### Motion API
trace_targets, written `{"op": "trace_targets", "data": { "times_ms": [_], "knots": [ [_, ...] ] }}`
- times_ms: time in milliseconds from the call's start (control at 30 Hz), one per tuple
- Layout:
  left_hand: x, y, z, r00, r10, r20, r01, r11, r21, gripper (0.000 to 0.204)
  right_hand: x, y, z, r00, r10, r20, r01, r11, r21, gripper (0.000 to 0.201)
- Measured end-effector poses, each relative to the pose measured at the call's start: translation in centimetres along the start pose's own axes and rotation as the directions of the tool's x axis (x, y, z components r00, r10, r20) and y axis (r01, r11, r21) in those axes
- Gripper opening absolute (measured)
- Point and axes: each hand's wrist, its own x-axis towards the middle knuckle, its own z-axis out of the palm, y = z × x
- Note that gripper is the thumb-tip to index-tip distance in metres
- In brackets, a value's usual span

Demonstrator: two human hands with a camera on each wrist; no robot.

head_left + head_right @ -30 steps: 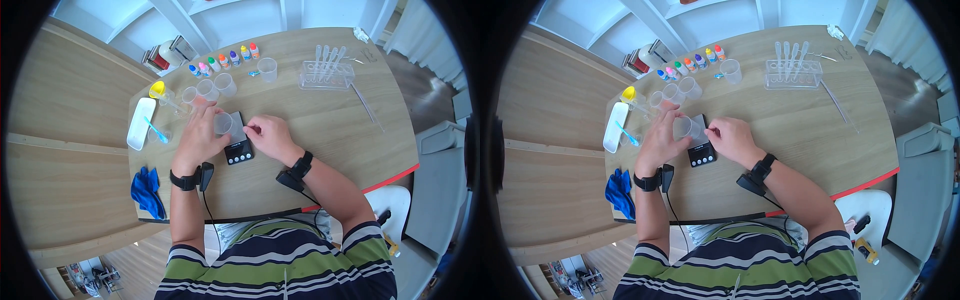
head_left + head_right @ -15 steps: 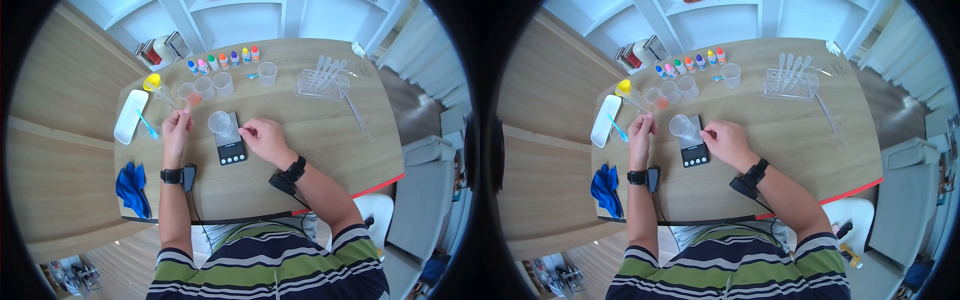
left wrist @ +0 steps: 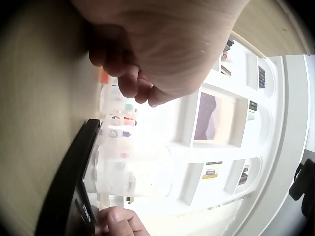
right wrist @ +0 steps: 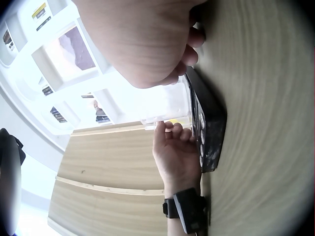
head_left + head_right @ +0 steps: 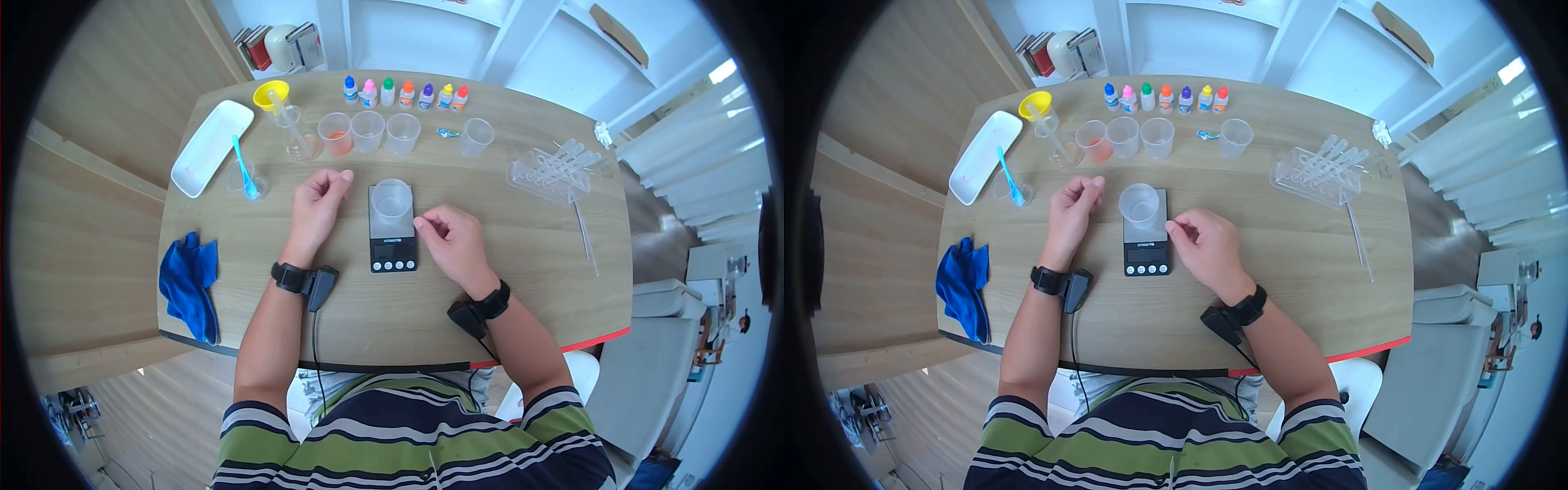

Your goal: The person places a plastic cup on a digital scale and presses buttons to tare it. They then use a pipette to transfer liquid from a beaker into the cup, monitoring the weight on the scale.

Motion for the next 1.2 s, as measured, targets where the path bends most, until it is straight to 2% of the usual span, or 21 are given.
{"op": "trace_targets", "data": {
  "times_ms": [33, 233, 433, 700, 1200],
  "knots": [
    [0.1, -0.3, 0.1, 0.999, 0.041, 0.010, -0.041, 0.999, 0.010, 0.032, -0.1, -0.1, 0.0, 1.000, 0.000, 0.011, 0.000, 1.000, 0.000, 0.015],
    [-0.1, 0.2, 0.3, 1.000, 0.022, 0.010, -0.023, 0.990, 0.142, 0.031, -0.1, -0.1, -0.1, 0.999, 0.034, 0.028, -0.034, 0.999, -0.004, 0.013],
    [-0.3, 0.8, 0.4, 1.000, 0.008, 0.012, -0.010, 0.986, 0.165, 0.031, -0.1, -0.3, -0.2, 0.997, 0.067, 0.030, -0.068, 0.998, 0.013, 0.012],
    [-0.2, 0.3, 0.3, 1.000, 0.018, 0.019, -0.021, 0.984, 0.179, 0.032, -0.1, -0.3, -0.2, 1.000, 0.006, 0.029, -0.007, 0.999, 0.032, 0.013],
    [-0.3, 0.6, 0.3, 0.999, 0.000, 0.034, -0.006, 0.986, 0.169, 0.031, -0.1, -0.4, -0.3, 0.999, 0.015, 0.028, -0.016, 1.000, 0.015, 0.014]
  ]
}}
